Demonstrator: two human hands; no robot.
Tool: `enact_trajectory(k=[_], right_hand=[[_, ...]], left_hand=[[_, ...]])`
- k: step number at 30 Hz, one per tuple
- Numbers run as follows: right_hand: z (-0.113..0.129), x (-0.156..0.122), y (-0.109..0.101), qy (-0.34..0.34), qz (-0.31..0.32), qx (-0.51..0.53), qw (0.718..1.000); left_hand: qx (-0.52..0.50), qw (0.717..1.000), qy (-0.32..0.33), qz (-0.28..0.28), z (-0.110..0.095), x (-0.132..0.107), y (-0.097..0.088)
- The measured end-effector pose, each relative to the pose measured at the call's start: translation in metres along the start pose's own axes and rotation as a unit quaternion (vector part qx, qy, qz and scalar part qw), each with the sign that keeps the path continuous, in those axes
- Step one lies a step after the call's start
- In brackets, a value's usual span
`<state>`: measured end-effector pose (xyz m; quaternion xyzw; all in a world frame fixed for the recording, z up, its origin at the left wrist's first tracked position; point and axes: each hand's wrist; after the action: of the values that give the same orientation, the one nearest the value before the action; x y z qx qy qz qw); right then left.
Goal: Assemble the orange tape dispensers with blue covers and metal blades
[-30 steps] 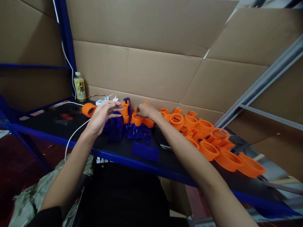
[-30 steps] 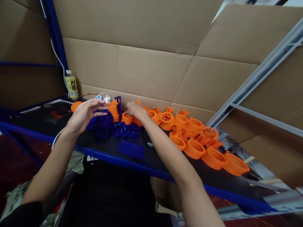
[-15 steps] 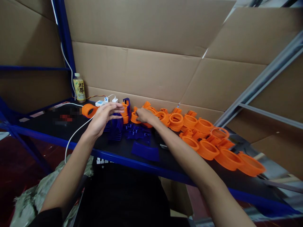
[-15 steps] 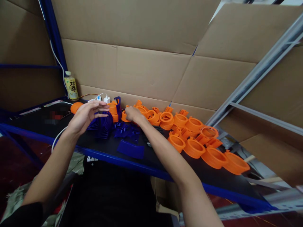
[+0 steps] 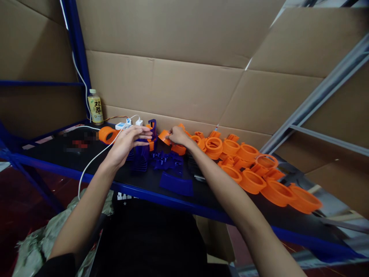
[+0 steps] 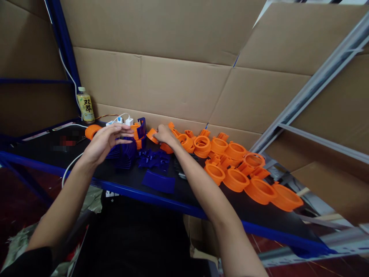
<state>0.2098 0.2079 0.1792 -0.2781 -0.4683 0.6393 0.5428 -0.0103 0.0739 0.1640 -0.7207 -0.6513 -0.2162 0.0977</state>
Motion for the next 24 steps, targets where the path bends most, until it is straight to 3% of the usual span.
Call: enact_trajectory(k=[12,19,24], right_hand=[[-0.007,0.014,0.009,0.000,-0.066,0.260,0.963],[0.004,0.009,0.005,-0.042,-0.093,0.354,0.930],[0.013,-0.001,-0.008,-0.085,-0.137,0.379,0.911]], left_hand=[[0.002,1.000,0.001,0.002,-0.003,-0.001,0.000],[-0.013,1.000,0.017,-0.019,-0.004,0.001,-0.007],[-0.018,1.000,0.000,-0.006,-0.001,0.001,-0.003]])
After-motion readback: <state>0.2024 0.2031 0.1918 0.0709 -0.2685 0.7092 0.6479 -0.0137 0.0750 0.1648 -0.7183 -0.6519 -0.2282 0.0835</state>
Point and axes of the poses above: each hand's wrist, its own x-axis towards the middle knuckle, its own y-axis out of the palm, z = x × y, and after that the axes turned 6 degrees about x, right-handed
